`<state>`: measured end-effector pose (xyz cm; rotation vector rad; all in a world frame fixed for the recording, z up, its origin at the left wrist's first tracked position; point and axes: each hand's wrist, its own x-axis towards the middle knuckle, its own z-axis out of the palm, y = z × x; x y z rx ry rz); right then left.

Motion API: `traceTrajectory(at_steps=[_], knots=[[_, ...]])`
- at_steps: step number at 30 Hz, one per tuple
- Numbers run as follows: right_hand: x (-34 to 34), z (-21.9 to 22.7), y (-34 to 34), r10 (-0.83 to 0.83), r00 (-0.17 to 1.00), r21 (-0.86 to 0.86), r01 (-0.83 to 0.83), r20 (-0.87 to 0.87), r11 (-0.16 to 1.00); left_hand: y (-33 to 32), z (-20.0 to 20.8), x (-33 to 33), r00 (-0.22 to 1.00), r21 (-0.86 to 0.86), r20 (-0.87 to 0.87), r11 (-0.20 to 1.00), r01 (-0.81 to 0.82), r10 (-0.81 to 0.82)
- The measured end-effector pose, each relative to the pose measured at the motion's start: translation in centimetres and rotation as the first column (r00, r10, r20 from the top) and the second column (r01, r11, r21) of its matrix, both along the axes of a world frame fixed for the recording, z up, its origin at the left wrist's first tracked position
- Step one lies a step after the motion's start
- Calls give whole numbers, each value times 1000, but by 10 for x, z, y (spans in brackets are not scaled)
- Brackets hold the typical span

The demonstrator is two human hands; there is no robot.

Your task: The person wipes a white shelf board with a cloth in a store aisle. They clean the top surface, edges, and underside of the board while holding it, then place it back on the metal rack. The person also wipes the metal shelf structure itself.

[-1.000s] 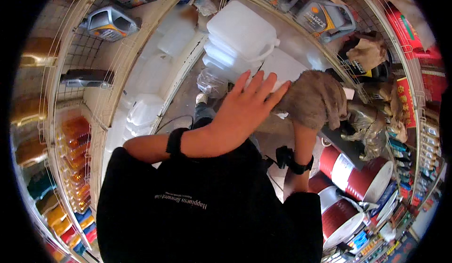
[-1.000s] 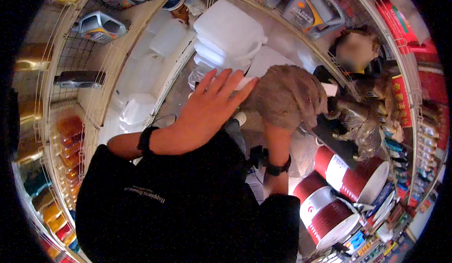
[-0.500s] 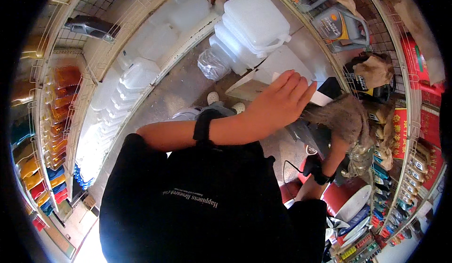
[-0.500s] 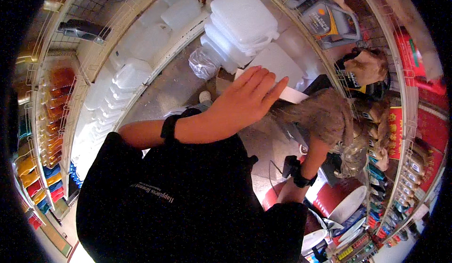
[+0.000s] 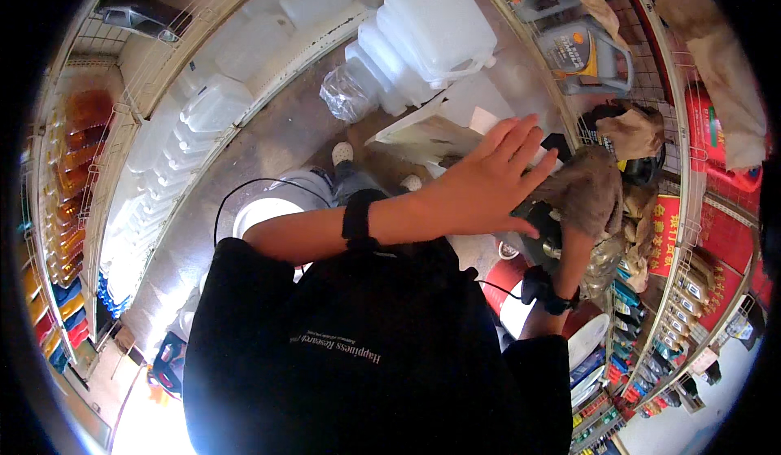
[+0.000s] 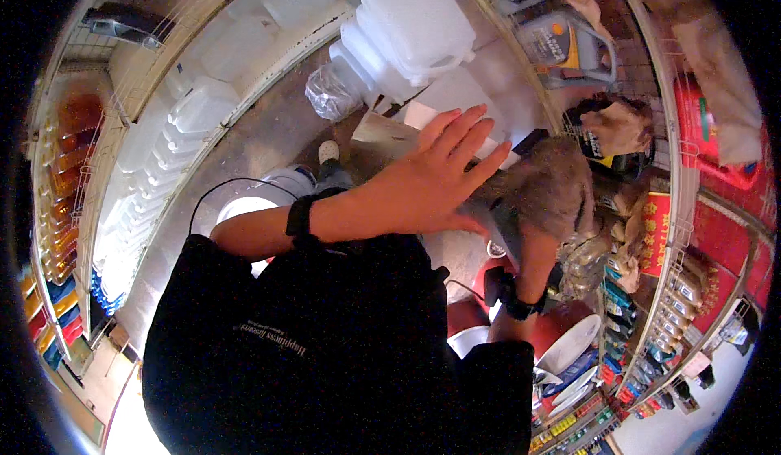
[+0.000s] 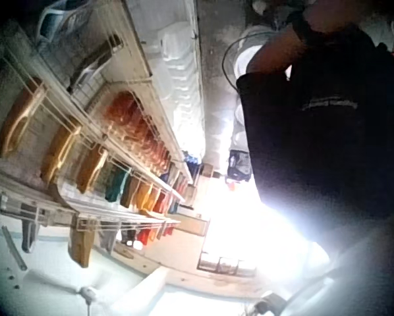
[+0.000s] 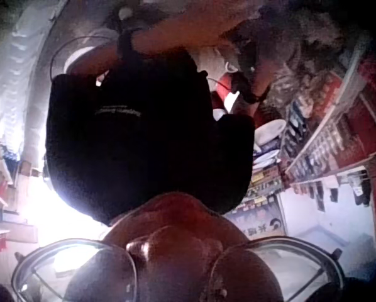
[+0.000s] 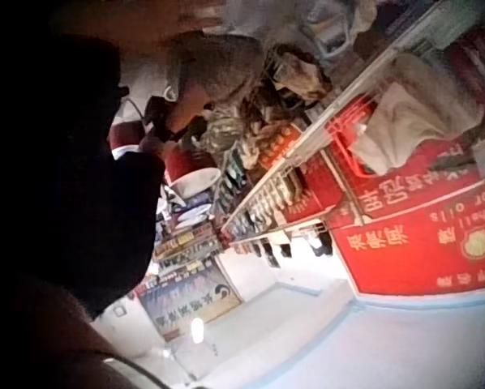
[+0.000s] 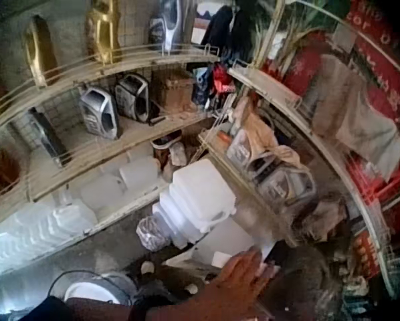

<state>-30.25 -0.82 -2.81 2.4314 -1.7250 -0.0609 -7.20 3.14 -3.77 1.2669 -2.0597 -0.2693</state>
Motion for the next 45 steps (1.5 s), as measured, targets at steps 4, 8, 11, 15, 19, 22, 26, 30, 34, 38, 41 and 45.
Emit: traceTrajectory(at_steps=[4, 8, 11, 15, 19, 22, 26, 30, 34, 38, 41, 45], knots=[[6, 8, -5, 58, 927, 135, -115, 370, 984, -8, -2, -9, 999, -27, -40, 1000, 15, -16], [23, 13, -12, 481, 751, -151, -467, 453, 872, -14, -5, -6, 997, -44, 5, 996, -80, 80], [7, 10, -23, 517, 719, -181, -494, 464, 850, -9, -2, -11, 990, -55, -26, 989, -140, 139], [-23, -5, -34, 412, 819, -22, -440, 399, 898, -5, 4, -31, 906, -19, -329, 957, -289, 267], [-34, -13, -39, 451, 755, -2, -512, 477, 859, 3, 0, -38, 703, 227, -537, 883, -411, 466], [-34, -16, -48, 521, 567, -129, -589, 637, 798, 8, 13, -31, 678, 314, -556, 877, -364, 481], [-16, 0, -58, 337, 713, -52, -389, 615, 920, 9, 19, -16, 526, 280, -691, 854, -438, 496], [9, 25, -48, 274, 662, -62, -326, 698, 944, 8, 10, 21, 531, 163, -699, 830, -533, 478], [23, 31, -37, 215, 872, 99, -285, 439, 953, -10, -8, 55, 652, -97, -633, 792, -602, 418], [34, 31, -29, 266, 856, 37, -314, 443, 949, -38, -19, 76, 752, -348, -406, 674, -652, 518], [36, 26, -27, 219, 892, 37, -254, 394, 967, -38, -26, 83, 680, -238, -346, 641, -730, 646], [33, 28, -25, 162, 922, 71, -198, 353, 978, -40, -59, 111, 634, 510, -449, 763, -397, 629]])
